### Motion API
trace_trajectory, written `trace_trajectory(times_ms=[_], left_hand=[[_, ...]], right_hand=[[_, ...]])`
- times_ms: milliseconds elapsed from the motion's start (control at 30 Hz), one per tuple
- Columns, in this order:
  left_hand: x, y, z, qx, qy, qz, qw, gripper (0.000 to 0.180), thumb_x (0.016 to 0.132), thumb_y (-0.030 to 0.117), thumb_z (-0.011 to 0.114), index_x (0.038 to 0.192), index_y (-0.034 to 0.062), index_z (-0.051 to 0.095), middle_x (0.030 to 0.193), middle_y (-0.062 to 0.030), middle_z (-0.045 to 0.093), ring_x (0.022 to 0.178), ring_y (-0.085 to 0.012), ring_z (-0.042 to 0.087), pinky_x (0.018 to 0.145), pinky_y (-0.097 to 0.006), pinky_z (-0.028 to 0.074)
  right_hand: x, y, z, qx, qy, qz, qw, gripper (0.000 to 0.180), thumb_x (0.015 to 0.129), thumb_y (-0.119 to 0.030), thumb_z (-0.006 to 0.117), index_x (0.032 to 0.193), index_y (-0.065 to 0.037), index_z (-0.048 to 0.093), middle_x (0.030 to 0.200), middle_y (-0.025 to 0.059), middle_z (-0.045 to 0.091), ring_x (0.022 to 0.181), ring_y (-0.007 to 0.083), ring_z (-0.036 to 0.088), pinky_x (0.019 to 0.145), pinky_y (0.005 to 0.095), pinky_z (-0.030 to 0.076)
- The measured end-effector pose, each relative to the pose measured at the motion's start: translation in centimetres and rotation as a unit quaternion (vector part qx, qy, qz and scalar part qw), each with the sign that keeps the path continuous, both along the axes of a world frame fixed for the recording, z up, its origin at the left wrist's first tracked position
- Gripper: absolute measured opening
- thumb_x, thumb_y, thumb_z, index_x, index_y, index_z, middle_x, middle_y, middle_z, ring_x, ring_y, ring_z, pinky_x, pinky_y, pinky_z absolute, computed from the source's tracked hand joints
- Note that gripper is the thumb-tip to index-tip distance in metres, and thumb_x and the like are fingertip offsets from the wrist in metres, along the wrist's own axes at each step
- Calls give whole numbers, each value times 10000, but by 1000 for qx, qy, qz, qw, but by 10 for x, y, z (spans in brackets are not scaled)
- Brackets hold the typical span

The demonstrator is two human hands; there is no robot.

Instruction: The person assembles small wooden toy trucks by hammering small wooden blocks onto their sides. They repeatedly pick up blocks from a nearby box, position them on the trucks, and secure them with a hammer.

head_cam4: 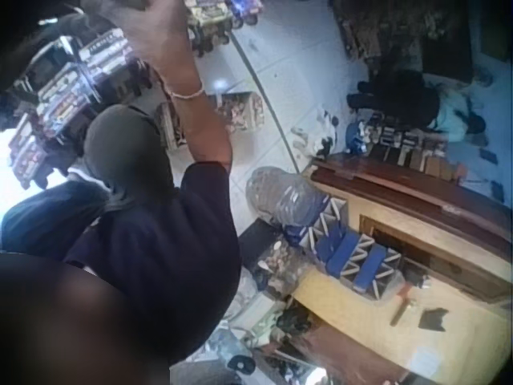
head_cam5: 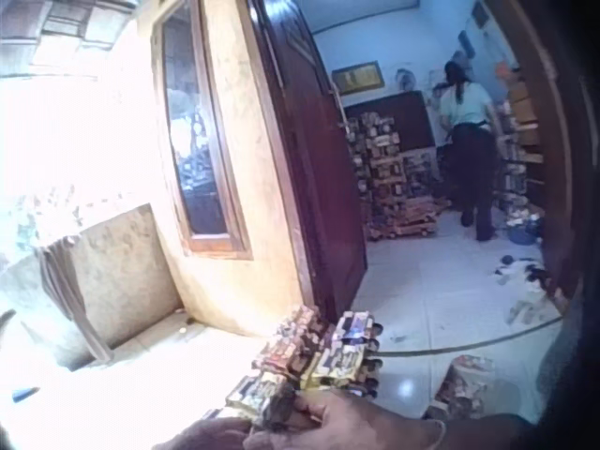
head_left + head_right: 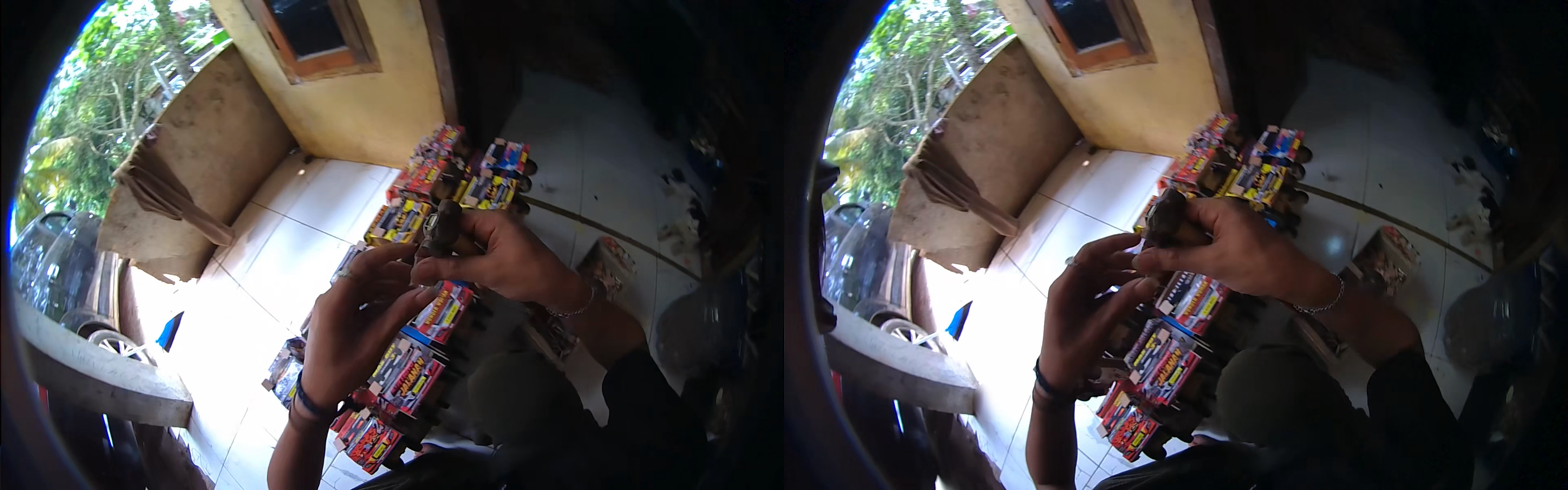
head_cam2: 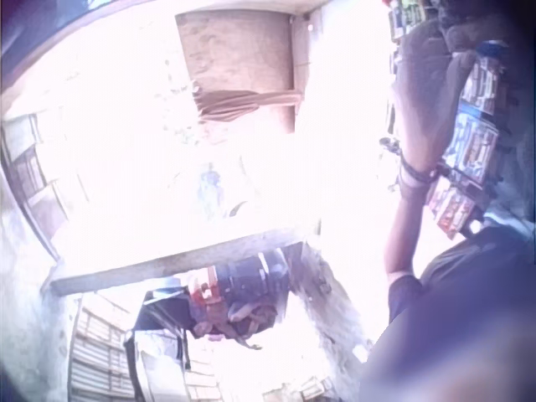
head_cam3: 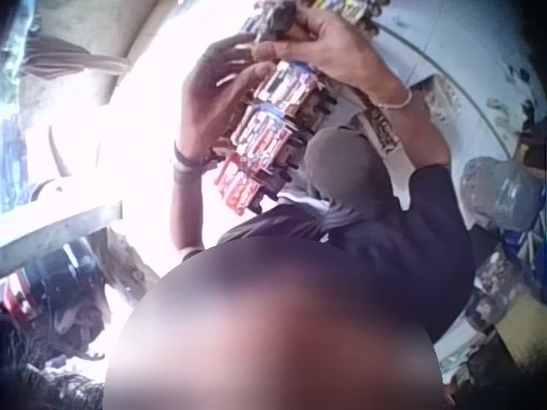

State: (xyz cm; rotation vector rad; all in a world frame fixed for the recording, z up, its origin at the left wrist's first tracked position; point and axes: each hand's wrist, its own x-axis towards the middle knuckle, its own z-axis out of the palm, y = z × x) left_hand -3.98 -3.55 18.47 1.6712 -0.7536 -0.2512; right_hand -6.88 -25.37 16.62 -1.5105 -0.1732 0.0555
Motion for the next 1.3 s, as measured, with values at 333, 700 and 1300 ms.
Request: trace_trajectory(times_ms=[333, 700, 1300], left_hand=[[6, 37, 25, -63, -64, 106, 990, 329, 915, -71, 708, 1235, -33, 644, 1100, -118, 727, 1073, -209, 713, 950, -341, 590], [-2, 57, 18, -191, -80, 63, 976, 206, 930, -65, 692, 1129, -36, 645, 1103, -119, 716, 1071, -198, 710, 952, -323, 580], [-3, 68, 13, -62, -139, 84, 985, 244, 915, -51, 716, 1154, -27, 672, 1135, -129, 745, 1060, -207, 729, 955, -348, 594]], right_hand=[[-3, 33, 46, -121, -162, -68, 977, 206, 984, -208, 730, 1127, -59, 721, 931, 7, 736, 647, -6, 557, 542, 199, 424], [-16, 69, 41, -80, -56, -81, 992, 240, 999, -208, 708, 1182, -55, 679, 873, 4, 676, 553, 13, 523, 471, 195, 399], [-5, 74, 5, -40, -115, -119, 985, 215, 979, -164, 721, 1156, -47, 689, 869, 29, 710, 554, 19, 555, 479, 193, 421]])
